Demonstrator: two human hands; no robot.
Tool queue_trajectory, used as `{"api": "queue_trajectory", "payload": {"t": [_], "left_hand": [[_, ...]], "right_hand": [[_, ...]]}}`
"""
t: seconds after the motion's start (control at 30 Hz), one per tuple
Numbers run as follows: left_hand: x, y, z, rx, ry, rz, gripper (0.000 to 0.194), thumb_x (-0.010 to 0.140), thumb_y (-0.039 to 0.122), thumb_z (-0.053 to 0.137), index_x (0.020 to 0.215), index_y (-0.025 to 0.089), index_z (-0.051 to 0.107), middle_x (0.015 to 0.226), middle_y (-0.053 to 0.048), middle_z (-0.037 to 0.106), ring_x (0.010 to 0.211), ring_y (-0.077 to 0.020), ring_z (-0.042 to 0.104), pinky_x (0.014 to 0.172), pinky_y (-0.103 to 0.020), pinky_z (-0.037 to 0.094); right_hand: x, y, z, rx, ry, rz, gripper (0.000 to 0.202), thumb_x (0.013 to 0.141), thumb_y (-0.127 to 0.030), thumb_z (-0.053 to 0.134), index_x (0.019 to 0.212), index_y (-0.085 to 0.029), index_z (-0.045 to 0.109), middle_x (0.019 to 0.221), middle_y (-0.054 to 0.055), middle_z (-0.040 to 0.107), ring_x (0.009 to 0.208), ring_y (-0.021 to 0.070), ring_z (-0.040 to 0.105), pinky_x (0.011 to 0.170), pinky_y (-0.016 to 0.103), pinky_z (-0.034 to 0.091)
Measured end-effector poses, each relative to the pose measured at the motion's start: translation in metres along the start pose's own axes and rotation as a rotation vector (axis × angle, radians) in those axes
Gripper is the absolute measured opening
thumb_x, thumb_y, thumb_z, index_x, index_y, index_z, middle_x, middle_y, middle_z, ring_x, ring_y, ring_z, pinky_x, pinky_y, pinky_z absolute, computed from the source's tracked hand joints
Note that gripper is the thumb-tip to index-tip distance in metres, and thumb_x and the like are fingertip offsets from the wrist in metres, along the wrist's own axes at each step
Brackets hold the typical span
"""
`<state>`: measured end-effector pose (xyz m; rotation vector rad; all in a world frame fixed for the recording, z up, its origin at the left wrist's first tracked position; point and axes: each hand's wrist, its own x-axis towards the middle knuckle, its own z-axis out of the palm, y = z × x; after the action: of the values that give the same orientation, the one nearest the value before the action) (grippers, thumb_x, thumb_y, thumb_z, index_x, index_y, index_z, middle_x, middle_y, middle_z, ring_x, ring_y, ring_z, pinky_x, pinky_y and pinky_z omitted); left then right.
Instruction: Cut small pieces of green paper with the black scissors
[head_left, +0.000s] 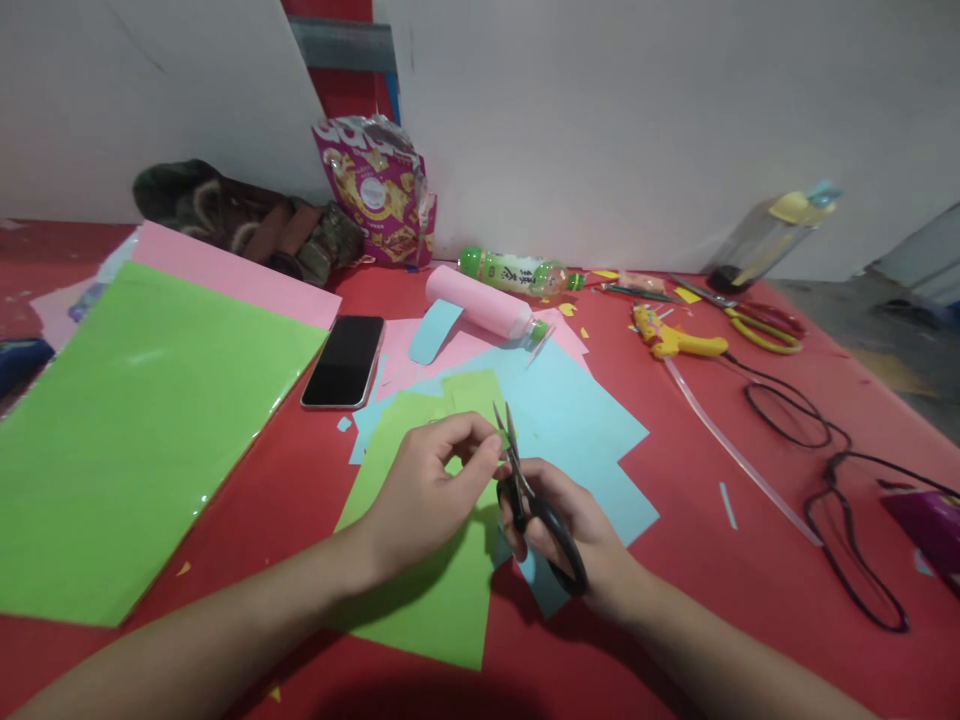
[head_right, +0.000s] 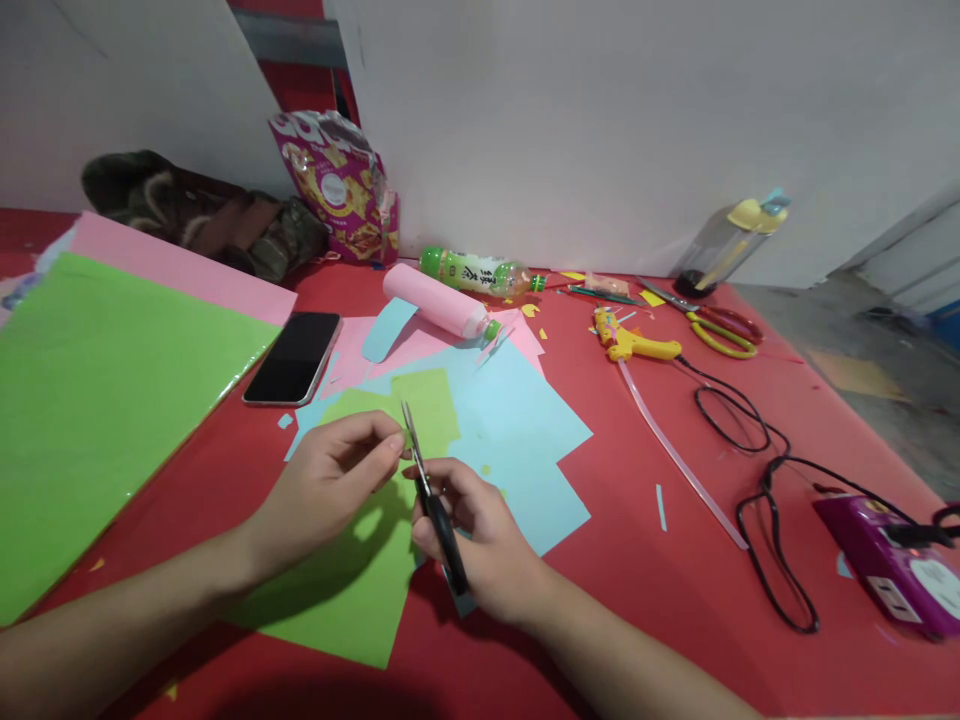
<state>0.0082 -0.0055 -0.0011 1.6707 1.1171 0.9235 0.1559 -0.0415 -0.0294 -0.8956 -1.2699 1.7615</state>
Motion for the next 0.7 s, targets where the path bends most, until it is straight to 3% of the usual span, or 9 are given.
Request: {"api": "queue_trajectory", "payload": {"t": [0.2, 0.7], "left_hand": [[-0.001, 0.001, -0.003, -0.004, -0.064, -0.007, 0.019, 0.079, 0.016, 0.041, 0.061, 0.015, 0.046, 0.056, 0.005, 0.046, 0.053, -0.0063, 0.044, 0.052, -0.016, 0.037], [0.003, 0.008, -0.011, -0.01, -0.136, -0.014, 0.018, 0.078, 0.016, 0.042, 0.06, 0.015, 0.048, 0.056, 0.004, 0.051, 0.052, -0.0062, 0.045, 0.051, -0.015, 0.036]], "right_hand": [[-0.001, 0.003, -0.003, 0.016, -0.034, -0.036, 0.044, 0.071, -0.05, 0.054, 0.099, -0.019, 0.043, 0.074, 0.0, 0.043, 0.058, 0.0099, 0.041, 0.054, 0.026, 0.033], [-0.002, 0.001, -0.002, -0.001, -0.044, -0.059, 0.045, 0.07, -0.051, 0.055, 0.098, -0.018, 0.044, 0.071, -0.001, 0.043, 0.056, 0.009, 0.04, 0.052, 0.024, 0.031]]}}
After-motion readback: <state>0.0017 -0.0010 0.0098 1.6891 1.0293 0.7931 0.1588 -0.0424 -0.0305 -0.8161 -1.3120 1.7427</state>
